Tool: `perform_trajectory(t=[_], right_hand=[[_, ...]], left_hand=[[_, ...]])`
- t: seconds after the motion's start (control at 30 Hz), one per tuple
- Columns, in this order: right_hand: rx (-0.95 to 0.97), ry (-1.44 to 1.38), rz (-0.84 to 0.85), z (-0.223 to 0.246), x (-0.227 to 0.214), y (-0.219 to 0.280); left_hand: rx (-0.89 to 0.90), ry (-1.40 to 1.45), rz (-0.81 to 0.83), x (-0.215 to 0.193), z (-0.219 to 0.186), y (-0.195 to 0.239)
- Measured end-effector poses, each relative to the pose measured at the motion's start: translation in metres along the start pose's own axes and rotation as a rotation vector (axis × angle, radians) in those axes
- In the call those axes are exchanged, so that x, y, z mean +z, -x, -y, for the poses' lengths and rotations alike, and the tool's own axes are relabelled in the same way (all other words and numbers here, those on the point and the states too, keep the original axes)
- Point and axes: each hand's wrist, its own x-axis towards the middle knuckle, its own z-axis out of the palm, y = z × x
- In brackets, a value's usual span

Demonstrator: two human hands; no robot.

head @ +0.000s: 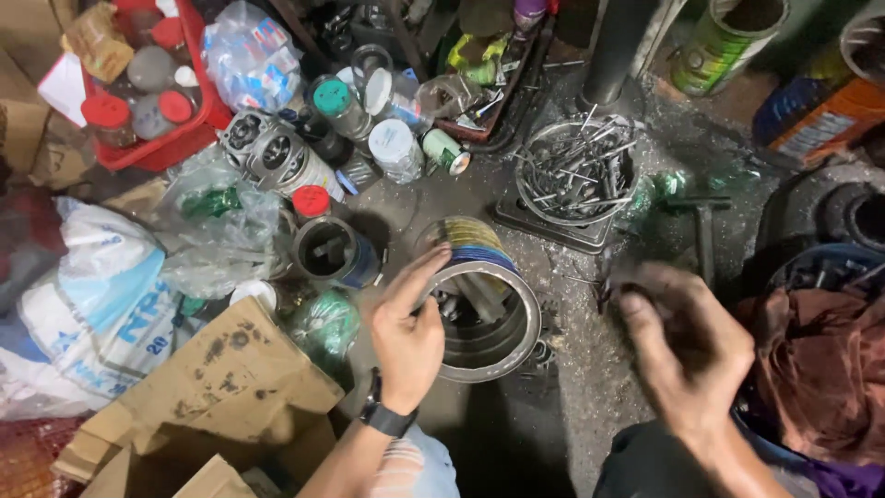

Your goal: The person sits on the floor of a motorcycle repair workshop and fits a piston into a cylinder assembly. They press a piston pin by hand, tap it into place with a hammer, then lift and turn the cylinder to check the fit before setting it down and handling nearby containers and parts.

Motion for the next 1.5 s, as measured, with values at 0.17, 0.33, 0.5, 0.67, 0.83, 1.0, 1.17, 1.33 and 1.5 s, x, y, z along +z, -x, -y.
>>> perform_trajectory(t=[0.17, 0.33, 0.5, 0.67, 0.83, 1.0, 1.17, 1.33, 1.5], right_hand=[[0.834, -0.182, 0.535, -0.033, 0.053, 0.04], [0.914, -0.122, 0.607, -0.03, 0.068, -0.003], [0.722, 0.046, 0.702, -0.001, 0.038, -0.063], [0.348, 0.355, 0.962, 0.087, 0.01, -0.122], [0.026, 0.515, 1.129, 0.104, 0.012, -0.12], [-0.088, 0.645, 1.154, 0.127, 0.002, -0.106], [0.054, 0.363, 0.755, 0.094, -0.051, -0.03], [-0.273, 0.445, 0.837, 0.11, -0.017, -0.023], [-0.253, 0.46, 0.792, 0.095, 0.008, -0.004]], left_hand=[[0.018, -0.03, -0.176, 0.022, -0.01, 0.01], [0.031, 0.031, -0.139, 0.026, 0.005, 0.032], [-0.576, 0.296, -0.191, -0.002, 0.027, 0.055], [-1.431, 1.398, -0.401, 0.022, -0.034, 0.069], [-0.994, 1.944, -0.117, 0.076, 0.003, 0.103], [-0.899, 1.848, -0.239, 0.091, 0.013, 0.107], [-0.836, 1.952, -0.192, 0.089, 0.025, 0.112], [-0.937, 1.911, -0.172, 0.078, 0.005, 0.11], [-0.928, 1.909, -0.183, 0.084, 0.017, 0.126]])
